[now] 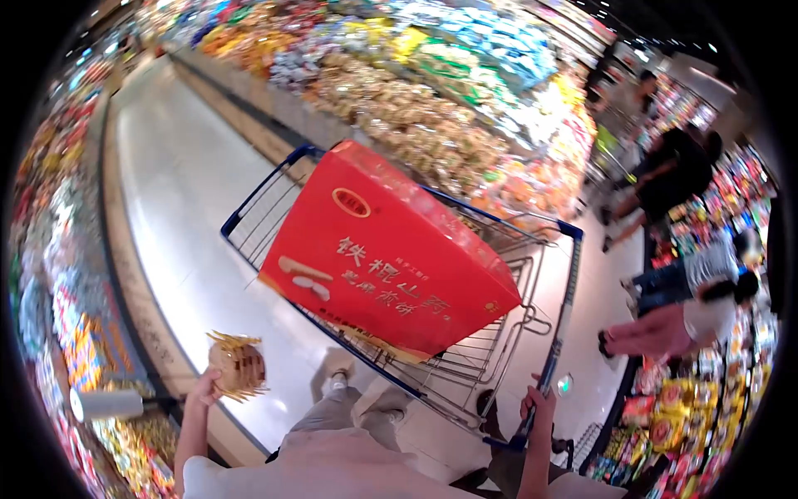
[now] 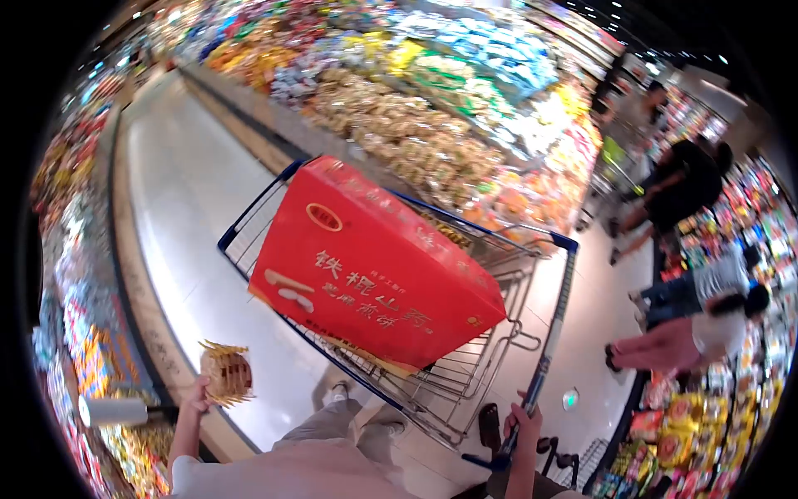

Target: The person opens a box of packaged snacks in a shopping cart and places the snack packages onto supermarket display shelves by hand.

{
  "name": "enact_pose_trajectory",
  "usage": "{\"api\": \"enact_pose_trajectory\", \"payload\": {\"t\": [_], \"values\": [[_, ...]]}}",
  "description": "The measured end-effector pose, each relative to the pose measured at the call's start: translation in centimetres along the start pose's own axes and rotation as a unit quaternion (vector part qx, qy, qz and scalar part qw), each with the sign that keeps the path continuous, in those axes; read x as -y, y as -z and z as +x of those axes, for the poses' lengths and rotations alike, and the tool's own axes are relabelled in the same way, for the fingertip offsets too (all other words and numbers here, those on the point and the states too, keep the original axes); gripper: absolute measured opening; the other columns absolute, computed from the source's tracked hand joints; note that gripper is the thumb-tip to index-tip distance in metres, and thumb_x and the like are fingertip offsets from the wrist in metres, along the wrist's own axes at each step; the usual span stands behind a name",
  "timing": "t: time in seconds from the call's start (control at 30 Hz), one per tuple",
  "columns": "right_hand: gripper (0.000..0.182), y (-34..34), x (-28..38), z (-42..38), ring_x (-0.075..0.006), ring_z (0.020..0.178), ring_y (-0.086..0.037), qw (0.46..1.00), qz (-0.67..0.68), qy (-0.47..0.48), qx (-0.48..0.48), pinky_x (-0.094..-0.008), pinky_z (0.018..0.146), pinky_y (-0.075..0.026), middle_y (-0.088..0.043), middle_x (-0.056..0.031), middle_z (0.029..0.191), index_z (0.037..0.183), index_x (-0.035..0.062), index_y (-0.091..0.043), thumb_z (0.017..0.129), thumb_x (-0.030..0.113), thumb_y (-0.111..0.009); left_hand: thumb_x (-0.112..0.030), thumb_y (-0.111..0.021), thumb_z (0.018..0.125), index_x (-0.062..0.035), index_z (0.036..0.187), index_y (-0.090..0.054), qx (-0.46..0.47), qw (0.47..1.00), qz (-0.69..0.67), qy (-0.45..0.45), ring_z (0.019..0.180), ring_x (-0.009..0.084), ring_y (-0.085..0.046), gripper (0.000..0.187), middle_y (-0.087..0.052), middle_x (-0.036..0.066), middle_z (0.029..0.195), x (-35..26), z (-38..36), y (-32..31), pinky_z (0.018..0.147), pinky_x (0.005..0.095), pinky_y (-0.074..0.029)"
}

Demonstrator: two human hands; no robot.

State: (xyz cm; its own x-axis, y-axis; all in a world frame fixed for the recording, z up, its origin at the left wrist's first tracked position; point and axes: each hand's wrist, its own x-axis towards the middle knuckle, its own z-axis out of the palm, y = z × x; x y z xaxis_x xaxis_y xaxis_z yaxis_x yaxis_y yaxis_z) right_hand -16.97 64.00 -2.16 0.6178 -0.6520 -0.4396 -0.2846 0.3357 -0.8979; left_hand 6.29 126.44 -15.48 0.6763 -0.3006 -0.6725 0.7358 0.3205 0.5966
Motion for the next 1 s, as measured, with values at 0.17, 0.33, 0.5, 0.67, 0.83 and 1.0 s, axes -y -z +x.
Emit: {"api": "enact_pose_trajectory", "payload": {"t": [0.17,0.33,0.5,0.67,0.83,1.0], "values": [[0.027,-9.1,-0.6,-0.1,-0.0109,0.033,-0.039,0.998,0.063,0.027,-0.017,-0.0231,0.029,-0.031,-0.039,-0.0019,0.05,0.102,0.0041,-0.044,0.077,0.009,-0.054,-0.011,-0.058,0.065,-0.0017,0.121,-0.037,0.011,0.996,-0.087,-0.014,0.091,0.0243,-0.057,0.061,-0.053,0.011,0.111,2.6,-4.1,-1.0,0.076,0.0347,-0.051],[0.029,-17.3,-1.6,-0.3,-0.013,0.036,-0.041,0.996,0.091,0.016,0.003,-0.0243,0.032,-0.033,-0.042,-0.0037,0.052,0.103,0.0041,-0.043,0.077,0.006,-0.055,-0.008,-0.063,0.06,-0.0016,0.121,-0.038,0.094,0.981,-0.157,-0.061,0.093,0.0252,-0.057,0.066,-0.053,0.012,0.11,1.2,-5.1,-3.5,0.08,0.0365,-0.049],[0.026,-26.0,-1.2,-0.5,-0.0124,0.038,-0.041,0.992,0.129,0.01,0.005,-0.0237,0.034,-0.033,-0.042,-0.0033,0.054,0.1,0.0054,-0.044,0.077,0.006,-0.054,-0.012,-0.058,0.071,0.0002,0.123,-0.034,0.116,0.978,-0.168,-0.052,0.102,0.0245,-0.052,0.059,-0.05,0.014,0.116,-0.8,-6.0,-9.2,0.087,0.0377,-0.044],[0.015,-33.4,-1.4,-0.2,-0.0088,0.041,-0.041,0.989,0.147,0.013,0.019,-0.0206,0.035,-0.033,-0.041,-0.0011,0.056,0.091,0.0073,-0.043,0.079,0.008,-0.053,-0.023,-0.054,0.072,0.0033,0.122,-0.036,0.112,0.973,-0.17,-0.106,0.106,0.0267,-0.05,0.058,-0.048,0.016,0.118,-3.1,-6.1,-18.2,0.093,0.0389,-0.04],[0.057,-35.7,-1.2,7.5,-0.0247,0.113,-0.033,0.932,-0.091,0.35,-0.025,-0.0328,0.098,-0.02,-0.037,-0.0156,0.116,0.124,-0.003,-0.026,0.078,0.009,-0.057,-0.012,-0.059,0.07,-0.0019,0.127,-0.025,0.144,0.966,-0.17,-0.134,0.11,0.0235,-0.046,0.067,-0.043,0.013,0.122,-4.7,-3.8,-22.9,0.091,0.037,-0.042],[0.023,-43.0,11.3,21.5,-0.0256,0.089,-0.048,0.566,-0.484,0.629,0.222,-0.0372,0.086,-0.032,-0.054,-0.01,0.083,0.083,0.0052,-0.058,0.074,0.026,-0.058,-0.01,-0.058,0.071,-0.0049,0.127,-0.025,0.108,0.957,-0.204,-0.179,0.109,0.0226,-0.047,0.065,-0.044,0.012,0.119,-4.9,0.7,-25.9,0.089,0.0356,-0.043]]}}
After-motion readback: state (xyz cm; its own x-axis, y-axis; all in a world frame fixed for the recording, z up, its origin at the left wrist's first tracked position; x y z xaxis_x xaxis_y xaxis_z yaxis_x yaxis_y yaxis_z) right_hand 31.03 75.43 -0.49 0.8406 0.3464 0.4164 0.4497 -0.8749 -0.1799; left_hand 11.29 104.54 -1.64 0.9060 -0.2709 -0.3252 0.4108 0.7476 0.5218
